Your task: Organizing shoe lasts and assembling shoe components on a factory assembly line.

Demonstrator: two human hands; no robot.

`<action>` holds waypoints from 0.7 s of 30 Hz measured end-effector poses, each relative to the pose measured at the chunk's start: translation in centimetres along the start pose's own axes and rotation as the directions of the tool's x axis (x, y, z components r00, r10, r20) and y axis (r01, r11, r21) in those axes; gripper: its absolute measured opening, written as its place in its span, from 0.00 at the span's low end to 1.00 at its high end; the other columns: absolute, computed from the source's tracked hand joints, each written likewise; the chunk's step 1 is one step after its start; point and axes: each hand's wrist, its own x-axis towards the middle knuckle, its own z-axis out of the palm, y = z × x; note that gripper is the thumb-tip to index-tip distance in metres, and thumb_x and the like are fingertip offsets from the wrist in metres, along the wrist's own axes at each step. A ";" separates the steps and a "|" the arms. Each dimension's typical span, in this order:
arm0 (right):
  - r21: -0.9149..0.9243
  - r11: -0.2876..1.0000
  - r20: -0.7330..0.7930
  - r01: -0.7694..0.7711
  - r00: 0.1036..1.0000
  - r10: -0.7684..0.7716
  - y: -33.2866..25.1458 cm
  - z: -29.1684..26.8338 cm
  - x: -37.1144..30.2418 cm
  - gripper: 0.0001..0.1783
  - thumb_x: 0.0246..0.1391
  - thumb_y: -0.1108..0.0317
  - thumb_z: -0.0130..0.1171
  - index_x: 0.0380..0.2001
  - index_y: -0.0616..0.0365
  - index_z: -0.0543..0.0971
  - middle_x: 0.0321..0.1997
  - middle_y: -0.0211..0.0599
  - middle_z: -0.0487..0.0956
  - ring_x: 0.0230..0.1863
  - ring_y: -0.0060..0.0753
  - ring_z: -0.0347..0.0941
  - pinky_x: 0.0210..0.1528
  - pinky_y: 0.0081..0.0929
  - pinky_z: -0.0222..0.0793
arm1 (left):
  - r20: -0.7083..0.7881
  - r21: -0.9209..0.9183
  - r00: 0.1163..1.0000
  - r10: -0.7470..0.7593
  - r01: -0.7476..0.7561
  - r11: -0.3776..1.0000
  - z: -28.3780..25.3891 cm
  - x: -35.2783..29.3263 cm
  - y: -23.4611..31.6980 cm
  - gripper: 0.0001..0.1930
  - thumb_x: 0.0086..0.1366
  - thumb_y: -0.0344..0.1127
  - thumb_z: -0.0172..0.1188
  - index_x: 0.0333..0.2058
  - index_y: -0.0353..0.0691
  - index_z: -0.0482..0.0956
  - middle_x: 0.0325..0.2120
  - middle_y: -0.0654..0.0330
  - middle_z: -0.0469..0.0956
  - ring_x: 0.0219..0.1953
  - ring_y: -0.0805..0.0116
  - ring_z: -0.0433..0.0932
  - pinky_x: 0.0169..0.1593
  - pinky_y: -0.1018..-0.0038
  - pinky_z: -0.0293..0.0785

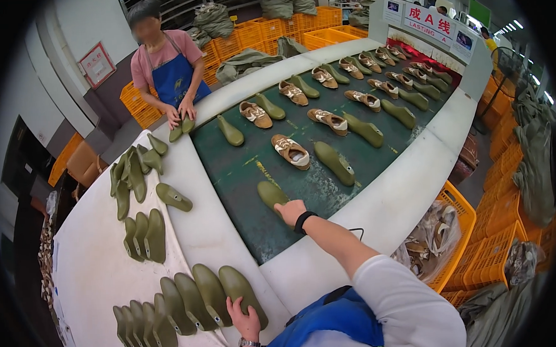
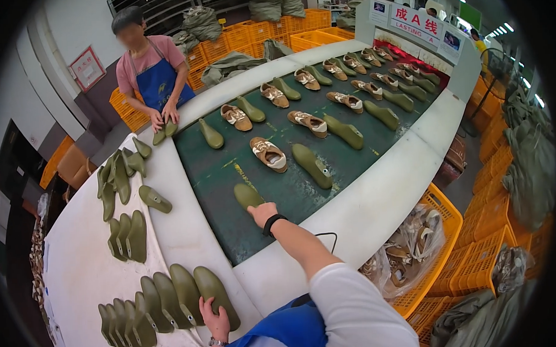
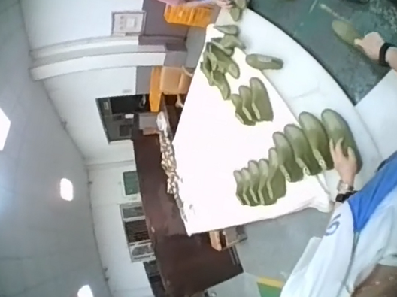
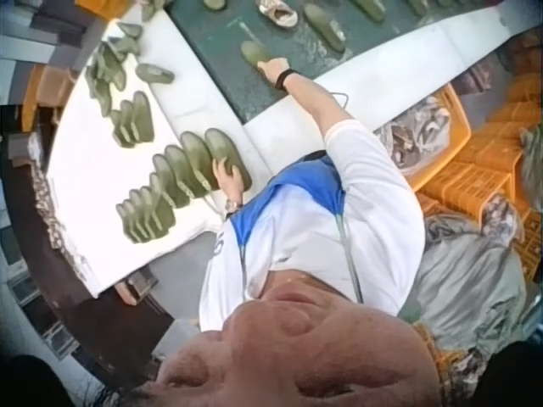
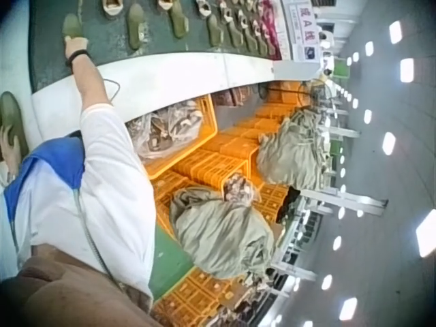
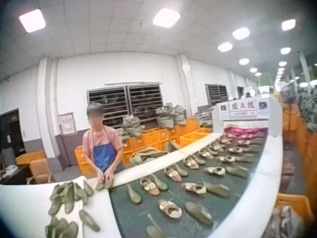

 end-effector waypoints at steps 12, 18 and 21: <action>0.133 0.987 0.044 0.088 0.995 -0.095 4.9 0.1 -0.7 0.29 0.53 0.69 0.45 0.60 0.38 0.58 0.37 0.47 0.76 0.40 0.47 0.75 0.41 0.40 0.70 | -0.032 -0.048 0.998 0.049 -0.051 0.998 0.1 0.6 0.4 0.19 0.48 0.25 0.53 0.43 0.34 0.70 0.54 0.42 0.62 0.56 0.47 0.63 0.58 0.62 0.59; 0.204 0.973 -0.059 0.107 0.994 -0.097 11.3 1.0 -15.7 0.24 0.48 0.65 0.54 0.52 0.48 0.69 0.39 0.44 0.74 0.44 0.46 0.71 0.45 0.40 0.68 | 0.012 0.017 0.997 0.079 -0.080 0.997 -0.7 0.3 0.7 0.19 0.53 0.31 0.55 0.46 0.38 0.72 0.55 0.42 0.60 0.57 0.44 0.60 0.59 0.61 0.56; 0.367 0.922 -0.374 -0.126 0.887 0.270 16.0 3.6 -26.4 0.15 0.48 0.68 0.52 0.42 0.57 0.75 0.40 0.45 0.76 0.44 0.48 0.71 0.49 0.39 0.67 | 0.007 0.010 0.997 0.083 -0.083 0.997 -0.6 0.4 0.8 0.20 0.53 0.31 0.57 0.47 0.40 0.73 0.55 0.42 0.61 0.56 0.44 0.60 0.59 0.61 0.56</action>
